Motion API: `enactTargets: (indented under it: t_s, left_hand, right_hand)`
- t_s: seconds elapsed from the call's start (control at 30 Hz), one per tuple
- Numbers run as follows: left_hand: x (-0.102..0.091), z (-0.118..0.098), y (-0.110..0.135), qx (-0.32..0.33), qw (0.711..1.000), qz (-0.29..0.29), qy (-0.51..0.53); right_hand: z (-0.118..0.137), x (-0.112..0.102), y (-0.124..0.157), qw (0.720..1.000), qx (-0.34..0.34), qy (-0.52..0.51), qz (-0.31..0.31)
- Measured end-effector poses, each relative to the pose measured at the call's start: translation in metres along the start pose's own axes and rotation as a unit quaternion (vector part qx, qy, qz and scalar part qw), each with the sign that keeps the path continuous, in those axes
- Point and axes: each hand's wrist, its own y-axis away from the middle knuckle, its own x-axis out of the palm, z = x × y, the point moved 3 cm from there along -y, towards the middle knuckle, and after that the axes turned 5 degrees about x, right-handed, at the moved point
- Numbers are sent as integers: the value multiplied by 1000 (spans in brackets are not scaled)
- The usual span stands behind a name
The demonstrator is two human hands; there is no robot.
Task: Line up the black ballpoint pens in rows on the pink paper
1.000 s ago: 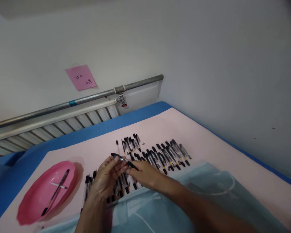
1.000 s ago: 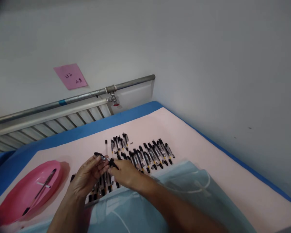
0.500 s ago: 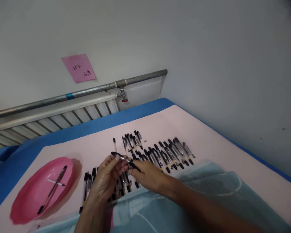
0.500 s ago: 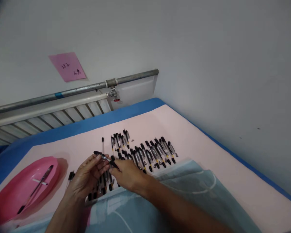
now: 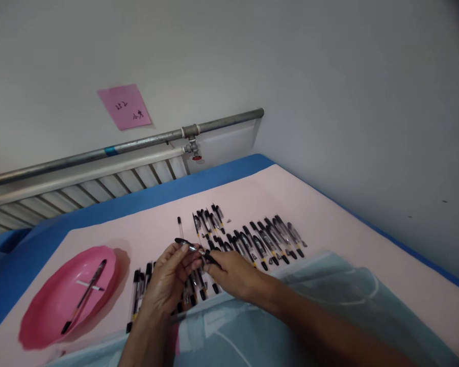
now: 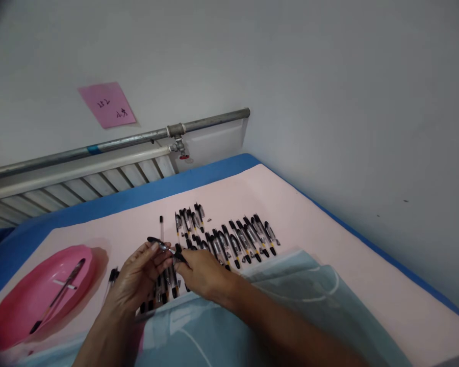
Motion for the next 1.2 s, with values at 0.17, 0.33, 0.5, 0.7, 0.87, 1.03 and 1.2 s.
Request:
enactTargets:
  t_s: [0.17,0.33,0.5,0.7,0.87,1.03,1.2]
  left_hand:
    - [6,2,5,29,997,26,-72]
    - [10,16,10,24,995,34,-92]
    - [18,24,14,63,985,65,-150]
    - [30,27,20,126,970,90,-188]
    - [15,-8,22,196,962,18,-190]
    - [-63,-101,30,315,835,-229,-389]
    - [-136,-131,14,139,607,-285,-729]
  right_hand:
    - [-1,-1,1,999,33,17,-13]
    - [-1,1,1,999,28,-38,-28]
    - [-4,4,0,996,41,-76,-12]
    - [1,7,-4,997,17,-77,-23]
    - [11,3,-3,991,-12,-123,-43]
    - [8,-12,5,988,-16,-118,-97]
    - [-3,-26,11,988,-16,-115,-97]
